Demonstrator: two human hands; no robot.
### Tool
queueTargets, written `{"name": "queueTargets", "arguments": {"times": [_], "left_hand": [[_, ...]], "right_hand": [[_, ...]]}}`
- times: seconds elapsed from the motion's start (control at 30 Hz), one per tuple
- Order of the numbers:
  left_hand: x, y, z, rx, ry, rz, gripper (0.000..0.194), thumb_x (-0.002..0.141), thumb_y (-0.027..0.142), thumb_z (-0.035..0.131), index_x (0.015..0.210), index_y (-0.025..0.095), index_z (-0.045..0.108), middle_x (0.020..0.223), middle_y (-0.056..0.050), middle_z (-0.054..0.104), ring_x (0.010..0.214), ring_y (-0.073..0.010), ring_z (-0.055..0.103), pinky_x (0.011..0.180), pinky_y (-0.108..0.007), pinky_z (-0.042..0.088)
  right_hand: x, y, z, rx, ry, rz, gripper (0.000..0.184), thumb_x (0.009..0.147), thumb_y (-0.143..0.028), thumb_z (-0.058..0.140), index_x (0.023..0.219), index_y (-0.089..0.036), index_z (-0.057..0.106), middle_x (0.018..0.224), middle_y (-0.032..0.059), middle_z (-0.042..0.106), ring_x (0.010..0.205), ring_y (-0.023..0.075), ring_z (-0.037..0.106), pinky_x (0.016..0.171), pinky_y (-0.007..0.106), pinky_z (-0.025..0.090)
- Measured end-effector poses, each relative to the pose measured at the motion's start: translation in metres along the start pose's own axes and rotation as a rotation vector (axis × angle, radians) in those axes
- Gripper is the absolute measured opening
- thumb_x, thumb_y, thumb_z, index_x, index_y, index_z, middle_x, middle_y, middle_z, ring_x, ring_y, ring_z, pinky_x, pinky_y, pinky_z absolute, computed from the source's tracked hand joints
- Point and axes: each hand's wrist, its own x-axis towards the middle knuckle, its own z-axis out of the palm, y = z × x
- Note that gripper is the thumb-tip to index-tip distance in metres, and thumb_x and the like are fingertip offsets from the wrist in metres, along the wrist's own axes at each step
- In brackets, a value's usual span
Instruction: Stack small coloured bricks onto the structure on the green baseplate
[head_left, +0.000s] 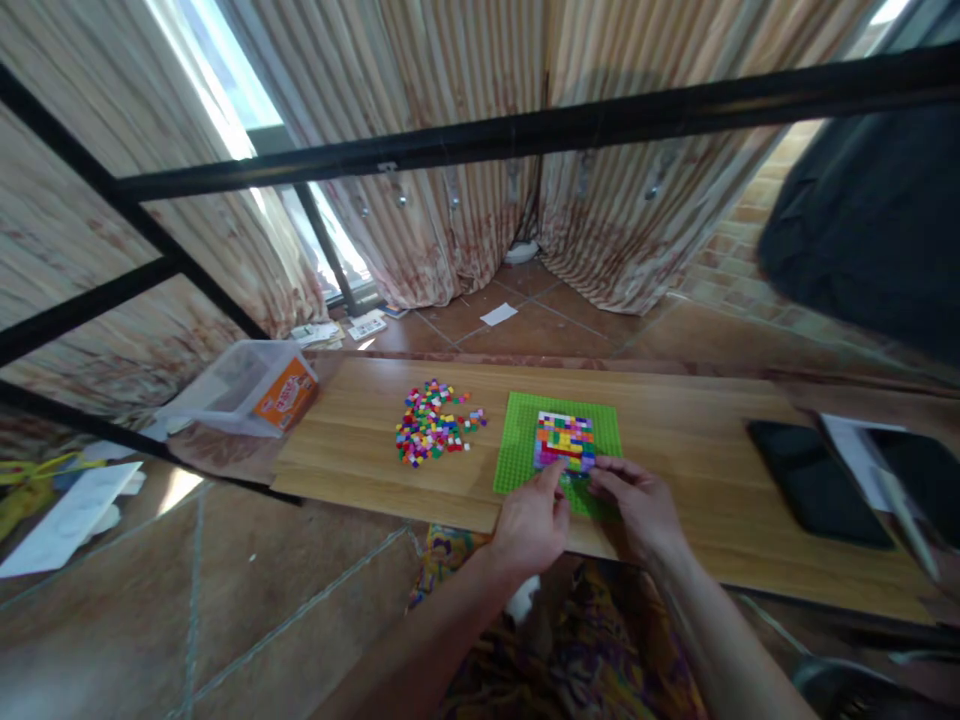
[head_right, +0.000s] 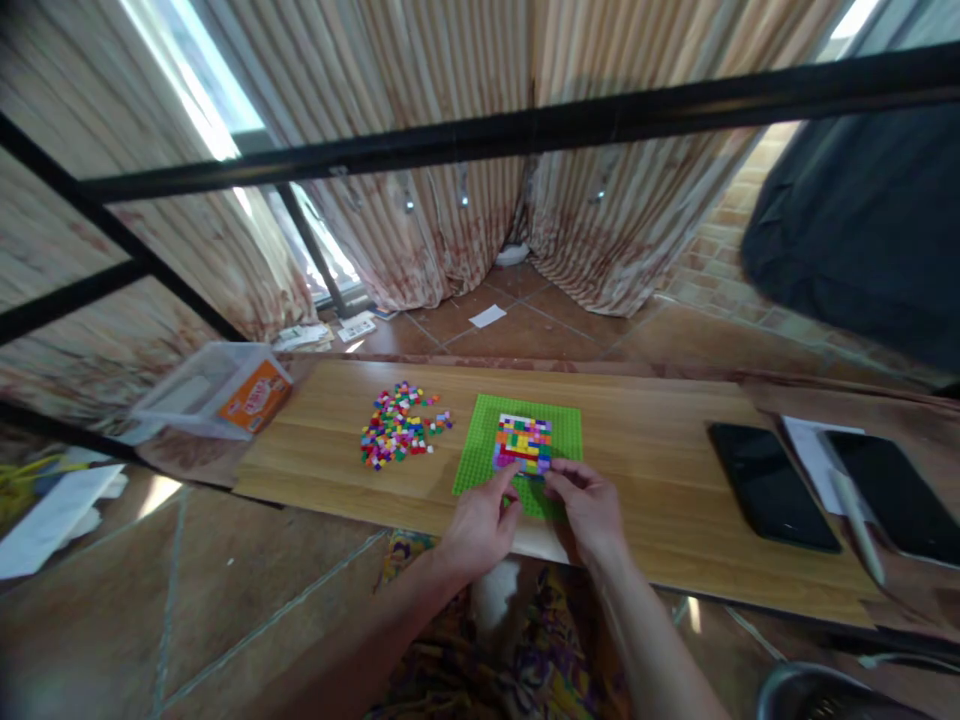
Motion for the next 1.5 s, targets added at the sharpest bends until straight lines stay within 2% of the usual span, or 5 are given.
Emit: {"name": "queueTargets", "arguments": {"times": [0.17,0.37,0.6,0.97,1.5], "left_hand": [[-0.015,-0.018,-0.020,0.000,0.157,-0.050,0.043,0.088,0.018,0.049,0.129,0.018,0.058,0.098,-0.010,0.072,0.080,-0.0228,0.068,0.077,-0.035,0.052],[-0.043,-0.081,-0.059,0.040,0.413,-0.242,0.029,0.085,0.015,0.052,0.112,0.019,0.062,0.096,-0.007,0.072,0.088,-0.0205,0.069,0.080,-0.032,0.053],[-0.051,-0.114,-0.088,0.095,0.561,-0.312,0.019,0.084,0.012,0.052,0.099,0.019,0.063,0.092,-0.006,0.070,0.088,-0.0190,0.068,0.081,-0.032,0.053],[-0.053,-0.121,-0.088,0.016,0.588,-0.299,0.016,0.086,0.012,0.051,0.094,0.019,0.064,0.091,-0.004,0.070,0.086,-0.0164,0.065,0.080,-0.029,0.051],[-0.050,-0.118,-0.089,0.010,0.543,-0.336,0.026,0.086,0.011,0.050,0.105,0.020,0.065,0.101,-0.004,0.071,0.093,-0.0172,0.065,0.086,-0.030,0.050]], "right_hand": [[0.004,0.009,-0.013,-0.093,-0.028,-0.079,0.034,0.051,-0.038,0.087,0.078,-0.022,0.074,0.077,0.0037,0.072,0.063,0.0154,0.064,0.057,0.029,0.056],[-0.026,0.010,-0.007,-0.386,0.137,-0.249,0.030,0.069,-0.049,0.075,0.087,-0.024,0.074,0.088,0.0082,0.073,0.078,0.0228,0.068,0.076,0.039,0.055],[-0.059,0.021,0.075,-0.660,-0.391,-0.565,0.026,0.087,-0.043,0.055,0.088,-0.023,0.073,0.090,0.0055,0.070,0.084,0.0202,0.066,0.077,0.034,0.052],[-0.033,0.054,0.171,-1.132,-0.494,-0.820,0.021,0.091,-0.028,0.053,0.102,-0.022,0.070,0.100,0.0065,0.066,0.090,0.0191,0.061,0.078,0.031,0.047],[-0.025,0.053,0.157,-1.061,-0.568,-0.807,0.023,0.091,-0.020,0.050,0.099,-0.024,0.071,0.104,0.0057,0.065,0.092,0.0179,0.061,0.080,0.029,0.047]]}}
